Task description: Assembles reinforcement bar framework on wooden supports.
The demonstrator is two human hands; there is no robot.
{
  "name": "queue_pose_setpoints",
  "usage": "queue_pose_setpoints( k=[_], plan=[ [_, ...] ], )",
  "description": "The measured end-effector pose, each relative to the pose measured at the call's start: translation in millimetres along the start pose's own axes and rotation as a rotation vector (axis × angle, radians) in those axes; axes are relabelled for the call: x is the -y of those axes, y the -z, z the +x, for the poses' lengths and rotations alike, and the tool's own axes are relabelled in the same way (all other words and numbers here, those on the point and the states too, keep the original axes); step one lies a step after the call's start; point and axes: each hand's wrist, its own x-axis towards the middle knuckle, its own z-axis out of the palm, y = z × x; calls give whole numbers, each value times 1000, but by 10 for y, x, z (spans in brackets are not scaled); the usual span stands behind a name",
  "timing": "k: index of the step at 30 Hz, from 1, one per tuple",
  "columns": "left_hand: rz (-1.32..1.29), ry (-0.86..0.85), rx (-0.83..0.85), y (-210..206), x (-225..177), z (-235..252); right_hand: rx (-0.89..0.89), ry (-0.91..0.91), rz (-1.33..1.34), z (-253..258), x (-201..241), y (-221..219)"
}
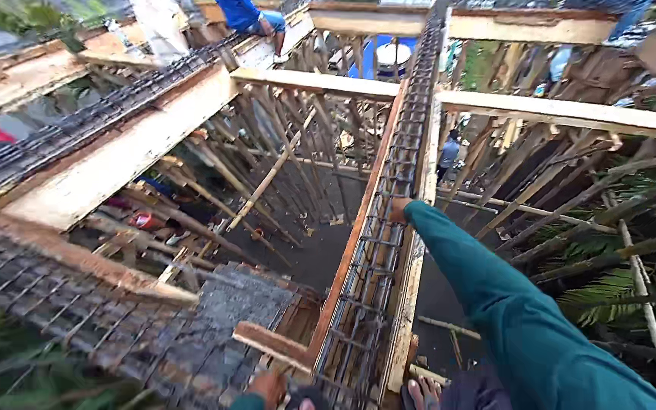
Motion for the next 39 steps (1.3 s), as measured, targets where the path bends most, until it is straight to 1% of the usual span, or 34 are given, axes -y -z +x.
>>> queue_pose_setpoints(
  k=[1,3,6,9,11,13,15,16,18,20,21,22,24,27,31,36,39],
  plan=[
    [-31,-6,-14,121,-83,-25,-23,41,-61,47,76,-37],
    [-91,-50,-14,388,-332,-144,-54,142,-153,-32,362,-119],
    [-203,-189,-31,684,-699,-261,-19,403,-206,-292,948,-407],
    [-305,-317,-123,709,-890,-240,163,669,-158,-667,1506,-814],
    [-369,-392,-201,688,-975,-232,264,771,-165,-847,1729,-1086],
    [-424,-416,-221,697,-1027,-230,320,814,-213,-948,1844,-1305],
    [-474,-397,-191,743,-1030,-224,341,834,-263,-977,1883,-1441],
    [-511,-392,-202,728,-1000,-207,340,839,-282,-957,1875,-1503],
    [-588,-382,-256,624,-903,-156,344,823,-289,-911,1840,-1596],
    [-666,-339,-305,473,-817,-97,296,782,-306,-941,1803,-1692],
    [-706,-310,-291,468,-788,-68,240,770,-309,-972,1805,-1740],
    [-741,-288,-252,483,-762,-33,226,752,-333,-983,1839,-1750],
    [-762,-265,-184,467,-744,-3,267,732,-420,-1014,1918,-1761],
    [-705,-285,-197,451,-736,-41,291,778,-542,-1009,1990,-1808],
    [-566,-339,-260,441,-674,-93,328,820,-610,-1062,2066,-1820],
    [-523,-383,-240,511,-547,-165,253,1022,-688,-1112,2009,-1825],
    [-427,-441,-236,541,-547,-261,208,1104,-723,-1176,1951,-1790]
  ],
)
